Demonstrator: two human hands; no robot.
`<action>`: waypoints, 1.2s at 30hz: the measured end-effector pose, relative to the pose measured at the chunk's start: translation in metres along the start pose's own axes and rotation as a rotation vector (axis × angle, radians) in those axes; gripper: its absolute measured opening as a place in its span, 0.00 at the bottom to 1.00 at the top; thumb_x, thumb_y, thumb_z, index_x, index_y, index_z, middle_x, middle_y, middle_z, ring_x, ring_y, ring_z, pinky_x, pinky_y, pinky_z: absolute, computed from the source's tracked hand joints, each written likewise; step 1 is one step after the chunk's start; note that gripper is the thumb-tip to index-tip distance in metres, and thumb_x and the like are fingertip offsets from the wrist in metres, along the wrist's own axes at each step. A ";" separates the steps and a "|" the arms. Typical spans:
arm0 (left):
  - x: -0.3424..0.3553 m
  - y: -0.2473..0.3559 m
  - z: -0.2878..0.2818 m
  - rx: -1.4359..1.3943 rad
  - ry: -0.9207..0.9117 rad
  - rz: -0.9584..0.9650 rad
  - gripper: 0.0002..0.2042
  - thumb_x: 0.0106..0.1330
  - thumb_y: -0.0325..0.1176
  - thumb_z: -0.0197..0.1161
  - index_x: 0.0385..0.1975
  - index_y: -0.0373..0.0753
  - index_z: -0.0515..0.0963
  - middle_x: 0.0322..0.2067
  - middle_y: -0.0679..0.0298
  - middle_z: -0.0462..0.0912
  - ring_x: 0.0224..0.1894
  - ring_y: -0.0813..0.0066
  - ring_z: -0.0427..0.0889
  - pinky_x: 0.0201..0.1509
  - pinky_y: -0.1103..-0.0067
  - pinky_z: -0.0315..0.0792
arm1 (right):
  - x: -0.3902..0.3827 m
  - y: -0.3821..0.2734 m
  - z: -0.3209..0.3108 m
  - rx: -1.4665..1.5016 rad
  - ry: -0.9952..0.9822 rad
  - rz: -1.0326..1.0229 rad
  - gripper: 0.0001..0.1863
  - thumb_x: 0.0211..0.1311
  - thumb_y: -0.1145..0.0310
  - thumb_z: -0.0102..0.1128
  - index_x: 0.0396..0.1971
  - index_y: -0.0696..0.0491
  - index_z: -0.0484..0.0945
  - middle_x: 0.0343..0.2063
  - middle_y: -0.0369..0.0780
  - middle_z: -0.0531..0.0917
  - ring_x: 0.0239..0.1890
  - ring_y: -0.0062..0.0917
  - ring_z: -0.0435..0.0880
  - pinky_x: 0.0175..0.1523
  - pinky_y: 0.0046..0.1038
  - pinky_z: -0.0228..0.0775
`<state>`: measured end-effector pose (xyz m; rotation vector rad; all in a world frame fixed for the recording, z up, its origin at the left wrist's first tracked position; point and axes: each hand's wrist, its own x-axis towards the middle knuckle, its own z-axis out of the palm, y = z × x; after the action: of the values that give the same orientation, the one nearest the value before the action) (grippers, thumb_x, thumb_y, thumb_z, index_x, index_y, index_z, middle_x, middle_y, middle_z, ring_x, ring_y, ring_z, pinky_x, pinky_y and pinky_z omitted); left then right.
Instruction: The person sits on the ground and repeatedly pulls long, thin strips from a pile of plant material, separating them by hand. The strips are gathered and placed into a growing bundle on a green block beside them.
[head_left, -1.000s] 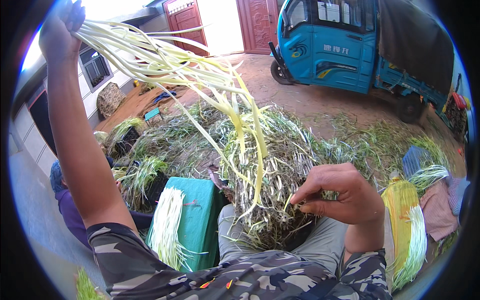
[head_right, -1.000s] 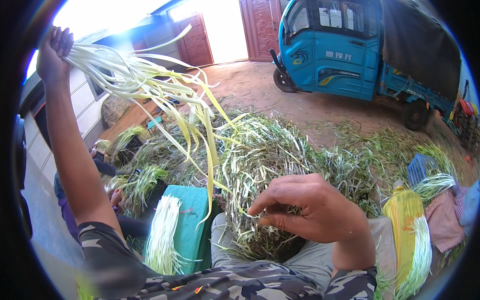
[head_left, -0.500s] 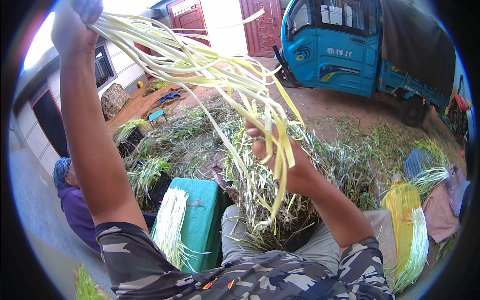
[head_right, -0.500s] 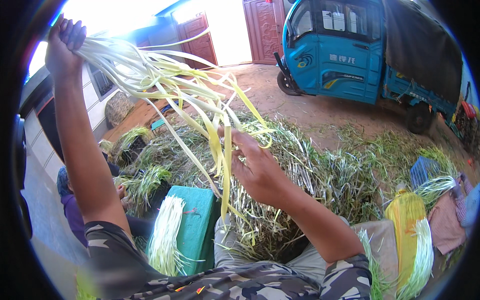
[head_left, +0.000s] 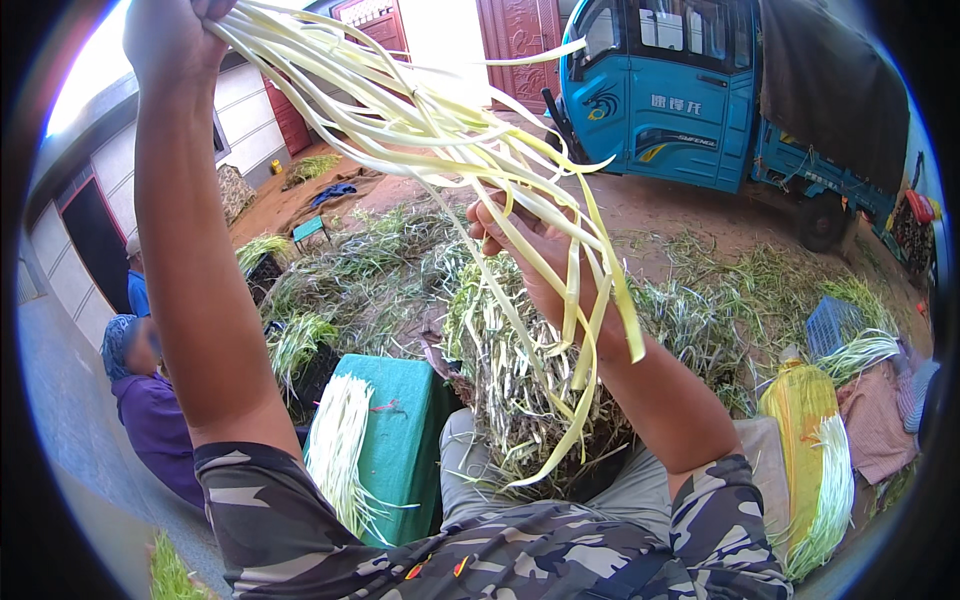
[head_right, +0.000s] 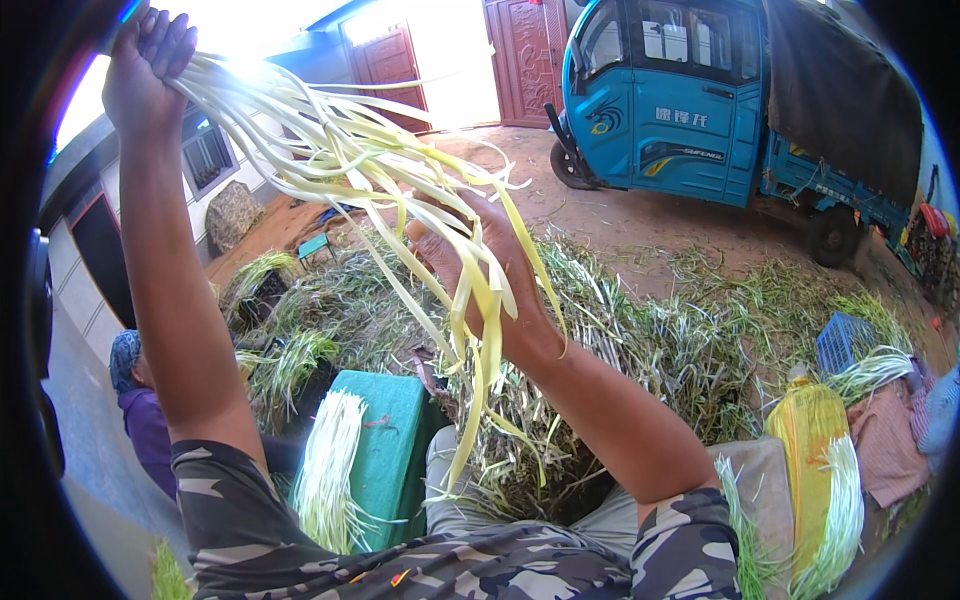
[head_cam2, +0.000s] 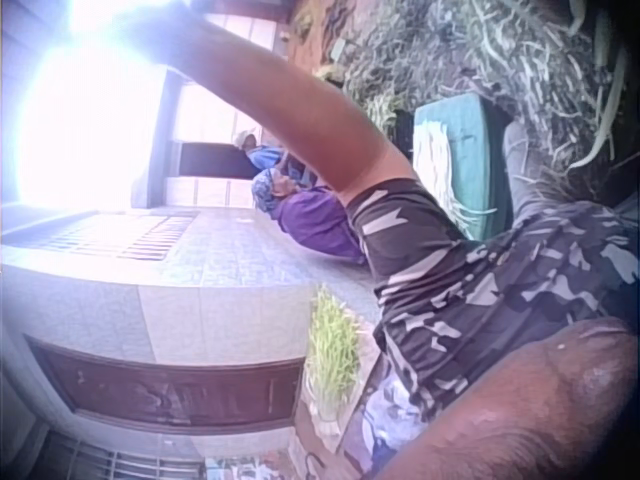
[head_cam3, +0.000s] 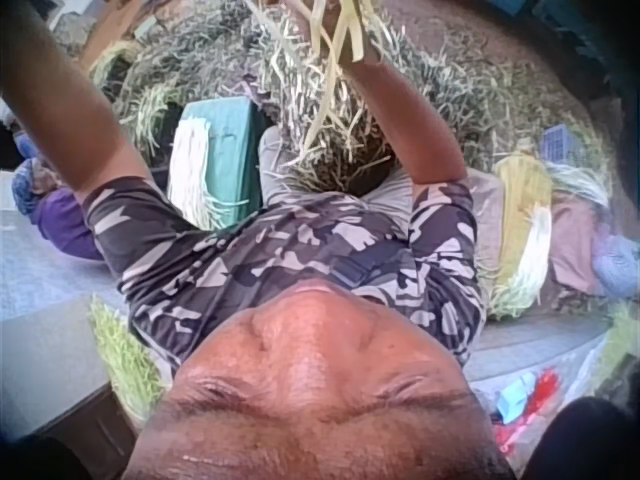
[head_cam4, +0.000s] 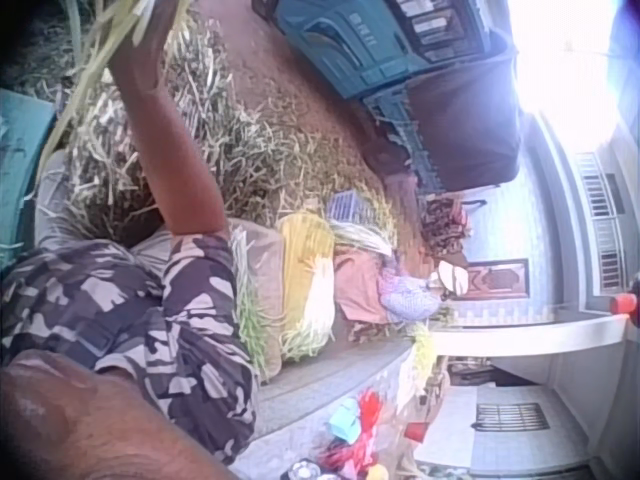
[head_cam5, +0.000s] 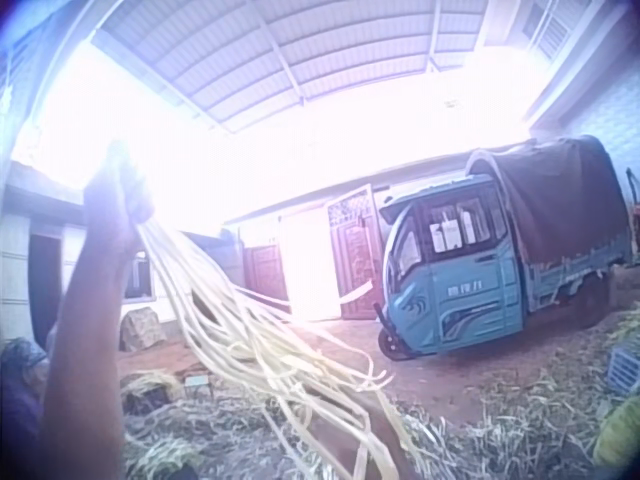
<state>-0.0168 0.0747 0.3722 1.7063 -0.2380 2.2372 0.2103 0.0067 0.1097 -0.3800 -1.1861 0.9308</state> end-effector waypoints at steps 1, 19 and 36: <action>-0.001 0.000 0.002 -0.003 -0.009 0.005 0.22 0.78 0.46 0.50 0.17 0.53 0.60 0.14 0.76 0.53 0.13 0.82 0.50 0.16 0.79 0.45 | -0.003 -0.001 0.001 -0.259 -0.001 -0.120 0.17 0.70 0.65 0.61 0.51 0.61 0.79 0.42 0.41 0.84 0.41 0.20 0.83 0.46 0.23 0.78; 0.017 -0.009 -0.011 -0.033 -0.050 -0.036 0.23 0.78 0.47 0.49 0.15 0.55 0.61 0.11 0.78 0.52 0.10 0.84 0.49 0.13 0.80 0.42 | 0.003 0.006 0.000 -0.337 0.061 -0.092 0.16 0.67 0.59 0.67 0.42 0.57 0.80 0.27 0.35 0.82 0.27 0.14 0.77 0.33 0.18 0.71; 0.029 -0.026 -0.036 -0.025 -0.046 -0.050 0.22 0.78 0.46 0.50 0.16 0.55 0.62 0.12 0.78 0.52 0.11 0.84 0.48 0.14 0.80 0.42 | 0.004 0.010 0.001 0.330 0.082 0.133 0.17 0.71 0.64 0.60 0.53 0.58 0.78 0.38 0.38 0.84 0.37 0.17 0.80 0.42 0.19 0.71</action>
<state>-0.0474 0.1154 0.3886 1.7325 -0.2302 2.1531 0.2056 0.0156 0.1052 -0.2301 -0.9210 1.1939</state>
